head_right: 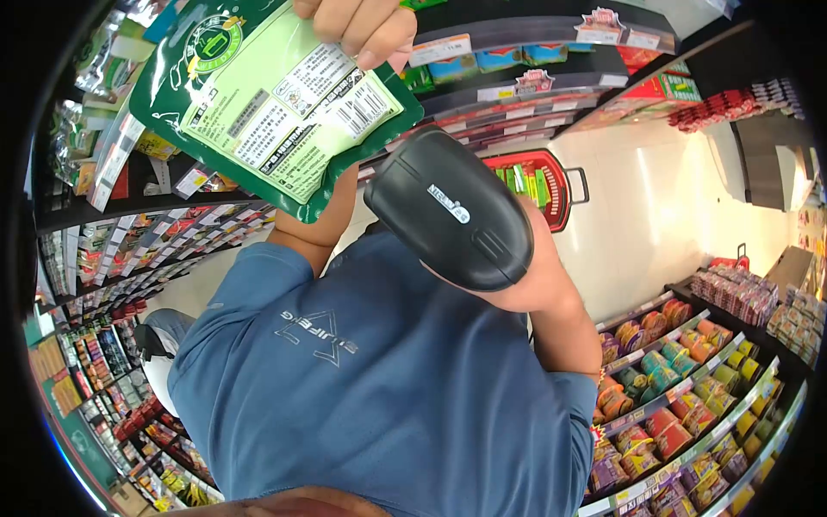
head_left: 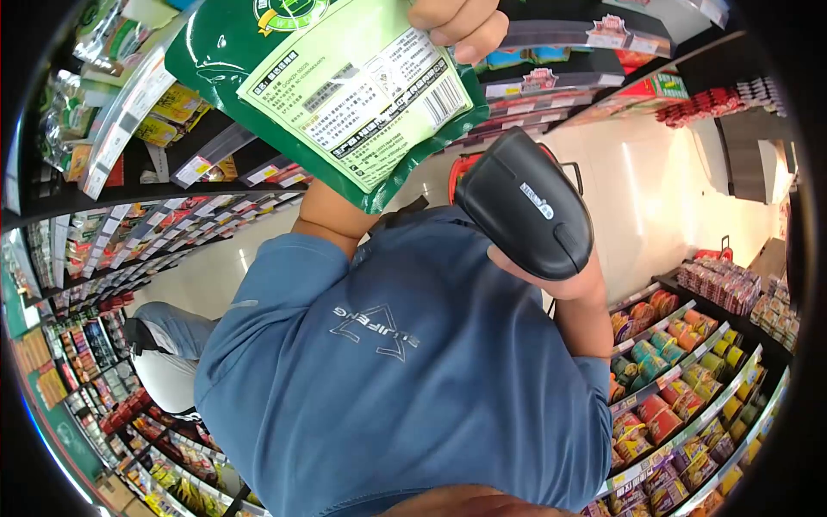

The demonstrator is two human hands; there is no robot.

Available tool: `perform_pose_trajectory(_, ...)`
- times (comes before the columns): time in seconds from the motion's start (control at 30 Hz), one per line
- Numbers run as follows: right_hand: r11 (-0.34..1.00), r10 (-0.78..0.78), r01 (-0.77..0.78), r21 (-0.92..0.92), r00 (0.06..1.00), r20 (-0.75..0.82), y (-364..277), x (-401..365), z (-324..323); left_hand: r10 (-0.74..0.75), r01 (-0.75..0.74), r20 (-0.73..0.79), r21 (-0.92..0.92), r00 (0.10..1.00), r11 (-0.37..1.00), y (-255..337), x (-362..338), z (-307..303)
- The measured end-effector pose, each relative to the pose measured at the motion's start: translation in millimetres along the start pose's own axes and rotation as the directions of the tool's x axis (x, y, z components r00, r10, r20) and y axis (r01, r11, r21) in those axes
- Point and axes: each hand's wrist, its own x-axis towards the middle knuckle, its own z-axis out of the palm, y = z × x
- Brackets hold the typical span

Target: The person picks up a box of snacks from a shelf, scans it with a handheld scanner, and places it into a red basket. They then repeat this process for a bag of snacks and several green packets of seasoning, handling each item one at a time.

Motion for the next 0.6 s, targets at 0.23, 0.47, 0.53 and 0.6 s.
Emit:
perform_pose_trajectory(0.23,0.986,0.165,-0.161,0.038,0.963,-0.215,15,-40,-65,-0.042,0.106,-0.414,0.133,0.909,0.985,-66,-41,-30)
perform_pose_trajectory(0.47,0.968,0.252,-0.188,0.168,0.706,-0.661,37,-109,-144,0.301,0.822,-0.844,0.517,0.444,0.239,-137,-244,-154)
perform_pose_trajectory(0.53,0.958,0.277,-0.239,0.155,0.649,-0.708,37,-124,-160,0.356,0.865,-0.796,0.494,0.49,-0.087,-166,-263,-152)
perform_pose_trajectory(0.6,0.95,0.292,-0.27,0.154,0.608,-0.738,35,-132,-168,0.298,0.864,-0.812,0.454,0.502,-0.219,-193,-278,-153)
